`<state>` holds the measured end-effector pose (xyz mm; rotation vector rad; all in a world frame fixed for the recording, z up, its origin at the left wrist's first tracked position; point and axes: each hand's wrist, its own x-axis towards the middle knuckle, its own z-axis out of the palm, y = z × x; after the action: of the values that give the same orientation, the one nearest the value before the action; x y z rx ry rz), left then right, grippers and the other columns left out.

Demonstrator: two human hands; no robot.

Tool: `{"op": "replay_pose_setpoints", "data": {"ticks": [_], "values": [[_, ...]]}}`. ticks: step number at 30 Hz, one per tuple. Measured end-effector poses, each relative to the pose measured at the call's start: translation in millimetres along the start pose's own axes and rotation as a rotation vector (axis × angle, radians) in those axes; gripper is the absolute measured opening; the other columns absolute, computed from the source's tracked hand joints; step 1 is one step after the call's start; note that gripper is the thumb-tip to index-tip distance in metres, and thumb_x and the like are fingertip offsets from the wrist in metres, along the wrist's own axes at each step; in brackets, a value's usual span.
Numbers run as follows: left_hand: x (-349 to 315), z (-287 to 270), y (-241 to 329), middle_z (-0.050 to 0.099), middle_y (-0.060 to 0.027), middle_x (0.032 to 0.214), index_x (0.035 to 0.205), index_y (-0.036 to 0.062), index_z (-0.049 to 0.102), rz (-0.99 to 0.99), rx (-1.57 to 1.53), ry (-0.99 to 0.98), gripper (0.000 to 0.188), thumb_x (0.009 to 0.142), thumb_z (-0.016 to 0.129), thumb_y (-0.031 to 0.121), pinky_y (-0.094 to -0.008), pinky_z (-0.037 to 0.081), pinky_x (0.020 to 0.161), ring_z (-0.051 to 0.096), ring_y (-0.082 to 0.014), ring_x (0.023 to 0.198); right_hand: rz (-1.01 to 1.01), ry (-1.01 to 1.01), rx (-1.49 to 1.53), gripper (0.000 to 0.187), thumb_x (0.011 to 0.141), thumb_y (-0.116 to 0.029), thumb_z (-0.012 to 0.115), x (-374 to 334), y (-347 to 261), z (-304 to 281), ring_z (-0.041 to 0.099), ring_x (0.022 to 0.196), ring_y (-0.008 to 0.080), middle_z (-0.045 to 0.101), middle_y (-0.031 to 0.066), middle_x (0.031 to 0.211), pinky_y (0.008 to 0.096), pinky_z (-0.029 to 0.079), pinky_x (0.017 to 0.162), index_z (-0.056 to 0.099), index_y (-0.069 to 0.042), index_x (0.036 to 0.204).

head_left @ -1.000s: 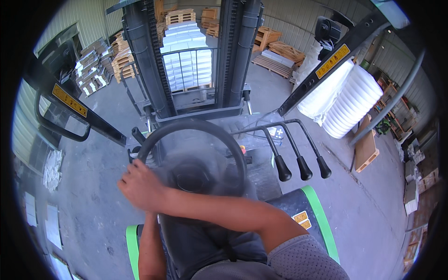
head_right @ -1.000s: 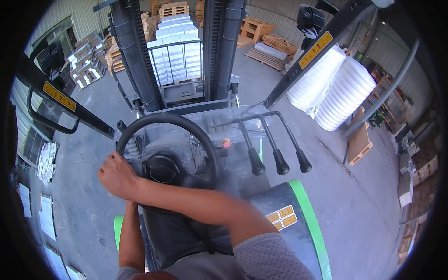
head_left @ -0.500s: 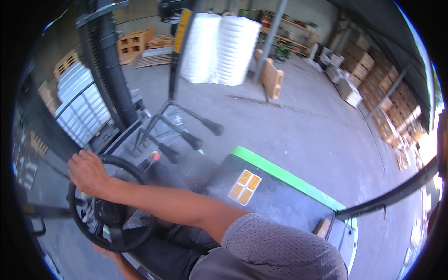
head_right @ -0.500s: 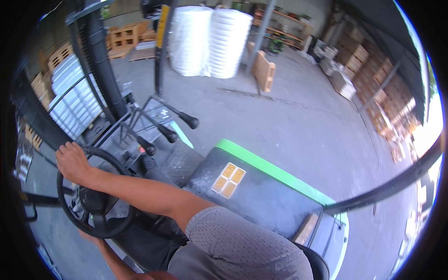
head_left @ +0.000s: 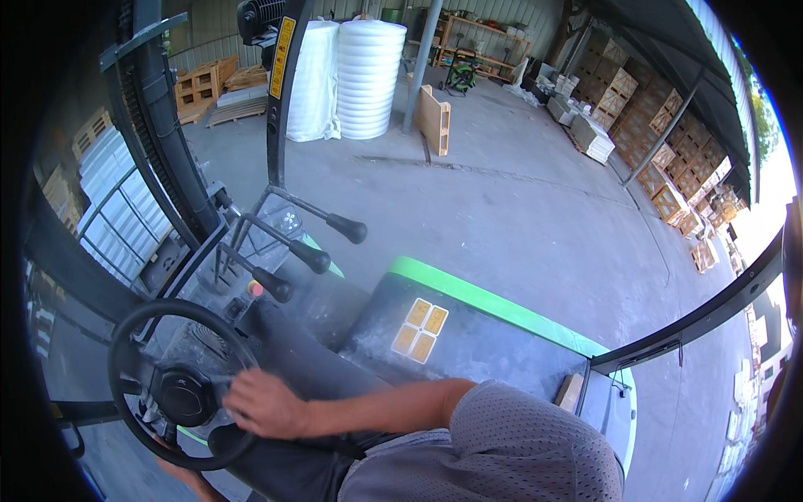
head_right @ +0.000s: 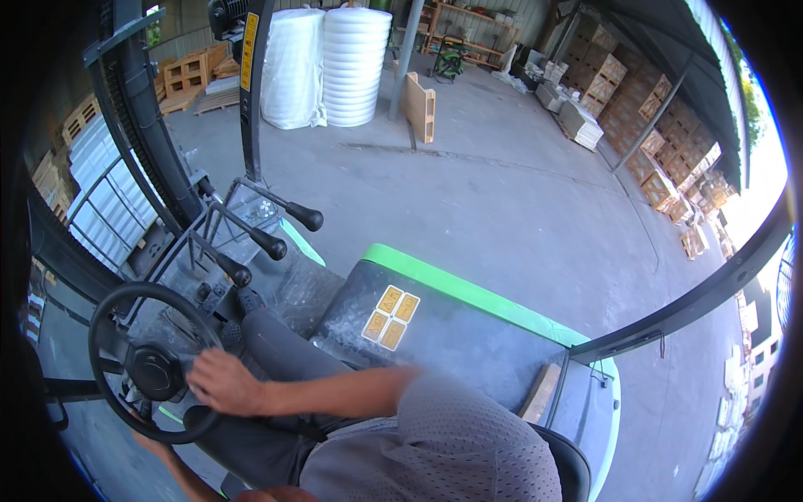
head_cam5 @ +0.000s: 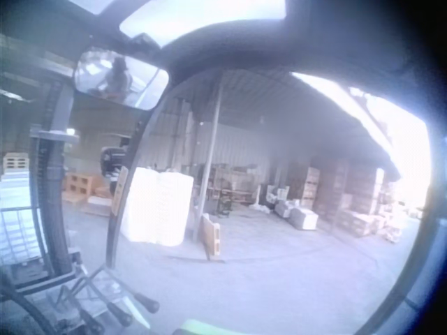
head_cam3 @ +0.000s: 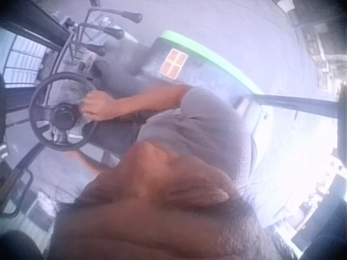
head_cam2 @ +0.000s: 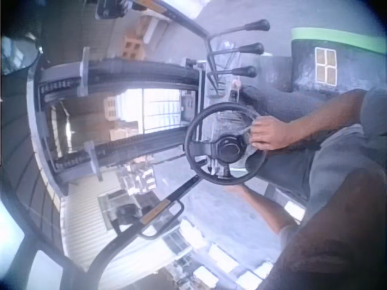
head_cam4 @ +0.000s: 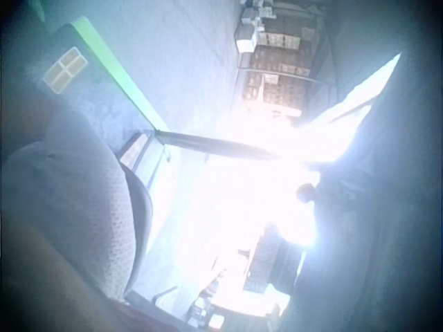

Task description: The person operates a forklift in a warehouse, steering and using the controls to lift and move pallets of materials. The operator navigates between storage areas and adjusts the forks to handle different loads.

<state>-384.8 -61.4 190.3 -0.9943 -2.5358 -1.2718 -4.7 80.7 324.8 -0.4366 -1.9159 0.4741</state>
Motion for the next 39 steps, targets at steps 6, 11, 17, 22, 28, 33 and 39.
{"op": "replay_pose_setpoints", "data": {"ticks": [6,11,17,22,28,33,39], "values": [[-3,7,19,0.062,-0.0211,0.076,0.101,-0.0138,0.066,-0.032,-0.231,0.011,0.054,0.109,0.057,0.039,-0.0447,0.045,0.064,0.043,-0.0272,0.069,-0.035,-0.041,0.149,0.014,0.083,-0.009,0.073,-39,-51,68,0.056,0.088,0.0306,0.055,0.0111,0.090,0.0419,0.047,0.080,0.065,-0.002,0.092],[-26,-13,57,0.058,-0.0148,0.068,0.092,-0.0109,0.067,-0.207,-0.091,0.004,0.054,0.108,0.058,0.040,-0.0448,0.044,0.062,0.041,-0.0240,0.068,-0.186,-0.137,0.170,0.012,0.084,-0.013,0.065,-31,-73,92,0.057,0.090,0.0294,0.057,0.0118,0.088,0.0419,0.047,0.084,0.066,-0.001,0.087],[-116,-13,115,0.062,-0.0147,0.070,0.087,-0.0041,0.067,-0.062,-0.296,0.014,0.047,0.105,0.055,0.037,-0.0456,0.045,0.061,0.052,-0.0238,0.067,-0.278,-0.089,0.176,0.012,0.077,-0.013,0.061,-1,-94,84,0.059,0.087,0.0327,0.058,0.0155,0.087,0.0459,0.049,0.086,0.062,-0.003,0.082],[-140,10,145,0.067,-0.0163,0.074,0.090,-0.0015,0.070,-0.060,-0.284,-0.015,0.041,0.103,0.054,0.034,-0.0462,0.046,0.063,0.061,-0.0245,0.069,-0.307,0.000,0.090,0.010,0.078,-0.012,0.063,58,-72,72,0.059,0.075,0.0292,0.056,0.0090,0.074,0.0446,0.048,0.071,0.056,-0.010,0.071],[-172,47,218,0.073,-0.0211,0.084,0.094,0.0033,0.075,-0.150,-0.004,-0.050,0.037,0.101,0.053,0.032,-0.0488,0.049,0.067,0.069,-0.0371,0.074,-0.301,0.077,-0.127,0.010,0.080,-0.016,0.069,123,9,-22,0.062,0.071,0.0298,0.060,0.0097,0.074,0.0460,0.047,0.066,0.062,-0.011,0.076],[-190,101,301,0.070,-0.0274,0.086,0.090,0.0031,0.076,-0.253,-0.241,0.091,0.057,0.107,0.047,0.050,-0.0557,0.051,0.075,0.068,-0.0482,0.084,-0.040,0.052,-0.052,0.015,0.092,-0.014,0.070,141,76,-117,0.070,0.092,0.0329,0.074,0.0134,0.096,0.0444,0.055,0.084,0.075,-0.003,0.101],[-184,133,357,0.070,-0.0251,0.078,0.082,0.0050,0.075,-0.250,-0.090,0.123,0.052,0.105,0.048,0.044,-0.0586,0.054,0.073,0.070,-0.0471,0.077,-0.018,0.028,-0.027,0.016,0.098,-0.013,0.066,155,108,-144,0.070,0.089,0.0314,0.073,0.0130,0.096,0.0399,0.054,0.082,0.074,0.000,0.104]]}}
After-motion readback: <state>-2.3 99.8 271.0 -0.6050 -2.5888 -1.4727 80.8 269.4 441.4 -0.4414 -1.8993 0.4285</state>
